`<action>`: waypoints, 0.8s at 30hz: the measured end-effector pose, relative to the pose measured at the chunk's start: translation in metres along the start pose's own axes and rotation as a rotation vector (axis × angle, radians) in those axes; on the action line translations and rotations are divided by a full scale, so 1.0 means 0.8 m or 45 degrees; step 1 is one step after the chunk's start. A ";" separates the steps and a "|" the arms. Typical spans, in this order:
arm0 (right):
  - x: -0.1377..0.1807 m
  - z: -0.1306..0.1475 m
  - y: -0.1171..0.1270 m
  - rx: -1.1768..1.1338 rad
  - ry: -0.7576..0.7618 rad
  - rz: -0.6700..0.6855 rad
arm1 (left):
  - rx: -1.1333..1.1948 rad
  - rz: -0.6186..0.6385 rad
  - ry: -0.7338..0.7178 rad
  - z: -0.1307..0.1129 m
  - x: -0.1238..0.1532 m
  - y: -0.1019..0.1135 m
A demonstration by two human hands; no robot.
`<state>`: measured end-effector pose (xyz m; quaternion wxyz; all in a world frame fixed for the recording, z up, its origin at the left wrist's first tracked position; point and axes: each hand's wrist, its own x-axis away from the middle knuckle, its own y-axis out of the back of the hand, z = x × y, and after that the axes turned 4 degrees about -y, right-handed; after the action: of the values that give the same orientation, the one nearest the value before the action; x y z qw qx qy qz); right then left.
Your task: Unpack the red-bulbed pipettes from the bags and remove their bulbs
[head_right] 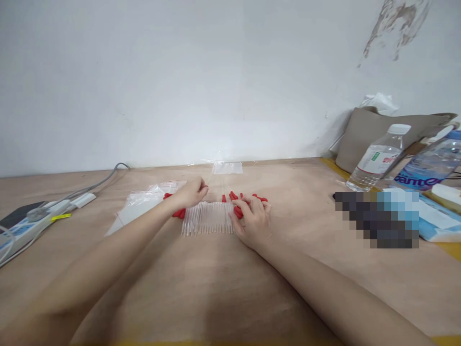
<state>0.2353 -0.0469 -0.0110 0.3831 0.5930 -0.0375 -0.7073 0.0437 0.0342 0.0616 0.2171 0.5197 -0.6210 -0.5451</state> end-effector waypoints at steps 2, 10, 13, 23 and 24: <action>0.001 0.003 0.003 0.022 0.086 -0.068 | -0.031 -0.013 -0.232 0.006 0.041 0.004; 0.009 0.030 0.009 -0.027 0.542 0.166 | 0.011 -0.477 -0.725 0.029 0.137 -0.035; 0.011 0.037 0.005 -0.027 0.496 0.257 | 0.053 -0.486 -0.771 0.026 0.140 -0.045; 0.014 0.039 0.004 -0.315 0.392 0.647 | -0.090 -0.240 -0.851 0.013 0.145 -0.044; 0.014 0.037 0.005 -0.308 0.429 0.618 | -0.093 -0.218 -0.842 0.012 0.146 -0.043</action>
<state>0.2111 -0.0683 -0.0096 0.6093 0.6256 -0.0294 -0.4864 0.0073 -0.0601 -0.0071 -0.0241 0.3570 -0.5919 -0.7222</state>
